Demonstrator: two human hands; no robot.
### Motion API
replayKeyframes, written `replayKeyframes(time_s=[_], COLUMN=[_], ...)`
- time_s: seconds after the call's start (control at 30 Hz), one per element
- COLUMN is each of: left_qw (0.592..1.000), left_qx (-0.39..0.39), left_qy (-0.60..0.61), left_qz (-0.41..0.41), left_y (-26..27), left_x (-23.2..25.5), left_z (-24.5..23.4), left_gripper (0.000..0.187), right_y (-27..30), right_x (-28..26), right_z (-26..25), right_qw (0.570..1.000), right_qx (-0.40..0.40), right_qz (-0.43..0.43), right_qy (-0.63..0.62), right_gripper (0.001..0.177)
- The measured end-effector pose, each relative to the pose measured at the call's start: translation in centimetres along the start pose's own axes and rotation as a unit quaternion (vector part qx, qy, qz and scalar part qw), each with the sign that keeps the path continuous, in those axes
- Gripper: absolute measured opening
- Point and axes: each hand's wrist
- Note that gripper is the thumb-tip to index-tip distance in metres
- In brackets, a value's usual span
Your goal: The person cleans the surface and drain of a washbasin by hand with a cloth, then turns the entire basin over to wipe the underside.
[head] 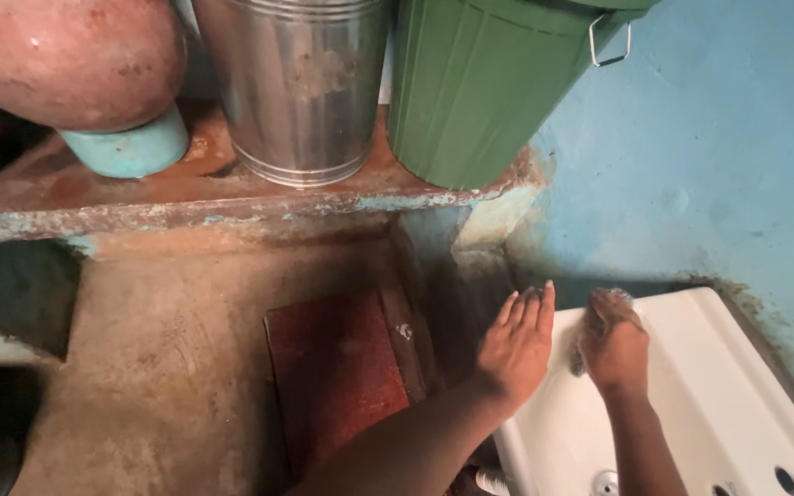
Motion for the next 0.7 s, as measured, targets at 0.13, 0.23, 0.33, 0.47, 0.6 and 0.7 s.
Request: replayKeyframes(time_s=[0.13,0.23,0.33,0.47,0.6,0.7], left_qw=[0.999,0.998,0.997,0.995,0.997,0.995], left_qx=[-0.038,-0.046,-0.063,-0.093,-0.066,-0.082], left_qy=[0.037,0.033,0.047,0.034,0.042,0.057], left_qz=[-0.011,-0.010,-0.006,0.000,0.004,0.006], left_y=[-0.3,-0.4,-0.5,-0.9,-0.3,-0.6], left_x=[-0.1,0.0,0.0,0.2,0.1,0.3], left_z=[0.1,-0.2,-0.6,-0.6,-1.0,-1.2], left_gripper=[0.064,0.068,0.068,0.070,0.058,0.058], right_y=[0.8,1.4,3.3,6.7,10.8,11.4], right_x=[-1.2,-1.8,-0.4,3.5,3.3,2.0], right_z=[-0.9,-2.2,-3.3,-1.8,2.4,2.3], right_qw=[0.999,1.000,0.996,0.994,0.977,0.973], right_qx=[-0.013,-0.021,-0.009,0.018,-0.037,-0.061], right_qz=[-0.038,0.000,0.070,0.104,0.206,0.207], right_qy=[0.020,-0.002,-0.052,-0.027,-0.038,-0.082], right_gripper=[0.056,0.054,0.058,0.057,0.064,0.059])
Point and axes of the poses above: each hand's wrist, its own y-axis away from the middle knuckle, its own z-axis out of the palm, x = y × z, and after that the axes turned 6 degrees about z, right-handed
